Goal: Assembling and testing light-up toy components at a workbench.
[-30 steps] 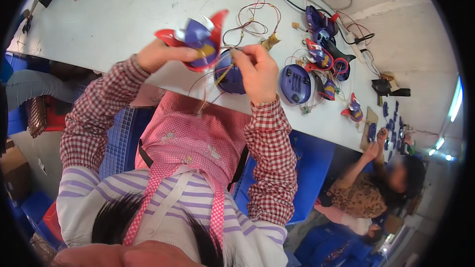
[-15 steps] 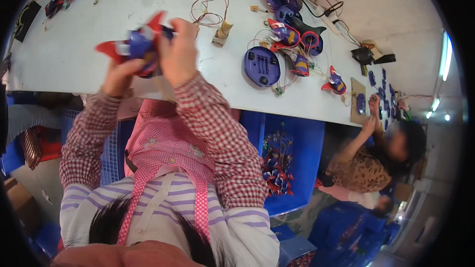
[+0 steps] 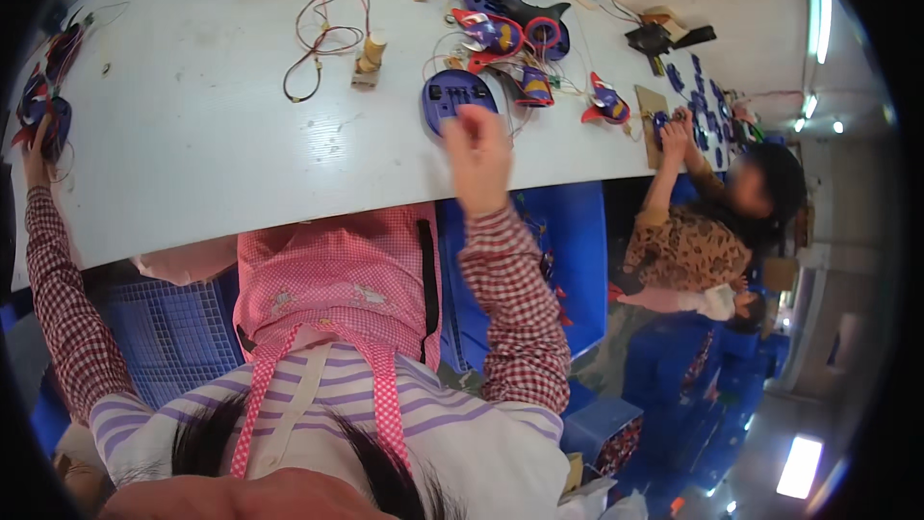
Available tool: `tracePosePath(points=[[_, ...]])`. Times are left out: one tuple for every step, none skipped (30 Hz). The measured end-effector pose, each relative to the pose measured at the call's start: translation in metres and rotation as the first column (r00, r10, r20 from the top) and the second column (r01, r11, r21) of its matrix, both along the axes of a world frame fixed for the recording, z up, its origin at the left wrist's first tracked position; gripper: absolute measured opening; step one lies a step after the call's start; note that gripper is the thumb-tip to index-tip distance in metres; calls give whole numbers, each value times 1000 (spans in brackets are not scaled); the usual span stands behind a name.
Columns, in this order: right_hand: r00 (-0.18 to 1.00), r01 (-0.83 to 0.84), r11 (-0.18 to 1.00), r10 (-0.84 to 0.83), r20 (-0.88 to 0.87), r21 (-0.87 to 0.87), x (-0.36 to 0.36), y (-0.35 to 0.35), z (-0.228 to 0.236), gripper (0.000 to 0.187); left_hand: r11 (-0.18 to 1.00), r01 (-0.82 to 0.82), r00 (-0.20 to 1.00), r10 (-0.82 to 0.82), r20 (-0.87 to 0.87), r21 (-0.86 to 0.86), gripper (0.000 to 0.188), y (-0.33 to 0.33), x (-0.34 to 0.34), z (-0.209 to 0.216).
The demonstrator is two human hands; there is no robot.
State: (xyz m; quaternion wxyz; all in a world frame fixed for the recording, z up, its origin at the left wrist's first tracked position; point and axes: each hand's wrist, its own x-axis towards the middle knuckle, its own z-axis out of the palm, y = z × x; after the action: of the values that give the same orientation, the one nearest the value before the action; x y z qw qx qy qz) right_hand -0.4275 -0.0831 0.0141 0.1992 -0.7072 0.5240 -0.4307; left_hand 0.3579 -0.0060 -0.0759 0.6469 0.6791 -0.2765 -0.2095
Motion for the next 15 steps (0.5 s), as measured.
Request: tracePosePath(points=[[992,110,994,-111,57,20,-22,-5,0,22,1000,-23,998,22,54,21,44,-7,2,-7],[976,175,977,-188,112,119,-38,-15,3,22,999,-38,997,36,68,28,44,7,38,-19],[967,201,968,-220,125,153,-61,-32,-4,24,999,-40,987,34,158,32,43,43,68,-32],[956,242,953,-267,124,183,-81,-49,-11,27,999,-26,972,16,235,37,42,50,71,-40],[927,308,921,-347,143,240,-89,-58,-6,33,999,2,952,-14,306,40,41,48,52,-45],[871,418,865,-468,148,278,-109,-56,5,39,996,81,929,-86,359,29,40,18,-20,-43],[862,434,858,-484,149,276,-124,-64,5,39,992,122,897,-122,426,29,40,14,-94,-23],[879,453,870,-472,63,194,-141,-73,2,46,986,162,857,-156,492,31,39,6,-178,-1],[911,408,904,-411,-2,127,-137,-89,-5,53,989,143,804,-143,577,44,39,15,-203,16],[917,396,911,-385,-107,117,-134,-98,-1,62,986,160,762,-157,628,53,38,12,-274,25],[924,358,925,-333,-187,123,-126,-106,5,71,986,152,701,-158,695,71,37,30,-258,17],[929,346,929,-321,-184,127,-120,-108,9,71,901,415,898,-428,106,123,38,22,-362,58],[887,363,920,-294,-356,145,-114,-108,14,79,802,583,811,-583,-36,129,39,12,-425,66],[833,362,917,-239,-500,166,-107,-109,16,86,676,707,693,-721,-14,207,38,5,-469,70],[843,346,923,-226,-488,169,-106,-111,12,86,601,754,625,-780,-10,264,45,-7,-525,95]])
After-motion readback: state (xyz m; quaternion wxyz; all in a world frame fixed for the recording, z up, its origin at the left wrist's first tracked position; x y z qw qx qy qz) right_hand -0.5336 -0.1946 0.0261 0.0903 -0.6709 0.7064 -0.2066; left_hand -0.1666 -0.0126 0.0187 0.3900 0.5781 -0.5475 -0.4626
